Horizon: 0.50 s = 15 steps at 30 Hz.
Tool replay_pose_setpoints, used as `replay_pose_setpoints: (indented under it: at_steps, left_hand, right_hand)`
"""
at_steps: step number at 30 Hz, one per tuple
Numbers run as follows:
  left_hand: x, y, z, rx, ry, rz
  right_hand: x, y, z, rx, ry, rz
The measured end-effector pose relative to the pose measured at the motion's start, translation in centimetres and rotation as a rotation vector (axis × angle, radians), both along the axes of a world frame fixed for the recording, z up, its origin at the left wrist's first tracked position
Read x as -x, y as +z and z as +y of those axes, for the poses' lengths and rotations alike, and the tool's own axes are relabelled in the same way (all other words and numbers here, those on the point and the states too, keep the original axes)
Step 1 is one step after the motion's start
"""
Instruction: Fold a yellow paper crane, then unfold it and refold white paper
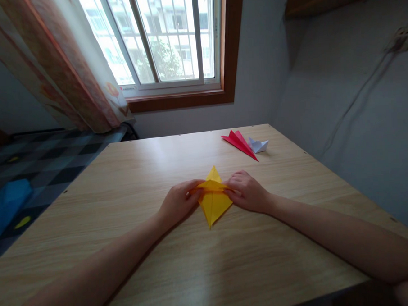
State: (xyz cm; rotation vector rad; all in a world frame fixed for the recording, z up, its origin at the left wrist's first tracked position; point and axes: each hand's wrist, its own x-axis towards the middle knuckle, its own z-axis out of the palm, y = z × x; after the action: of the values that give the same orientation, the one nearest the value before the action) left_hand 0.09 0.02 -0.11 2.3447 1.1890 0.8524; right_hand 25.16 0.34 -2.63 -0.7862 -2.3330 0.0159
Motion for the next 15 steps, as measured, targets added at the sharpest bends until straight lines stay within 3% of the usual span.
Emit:
replay_pose_setpoints:
  at_steps: [9, 15]
  left_hand:
    - [-0.25, 0.0, -0.01, -0.003, 0.072, 0.041]
    - [-0.07, 0.21, 0.03, 0.08, -0.034, -0.077]
  right_hand:
    - [0.2, 0.24, -0.15, -0.004, 0.009, -0.007]
    - [0.15, 0.23, -0.01, 0.145, -0.129, 0.054]
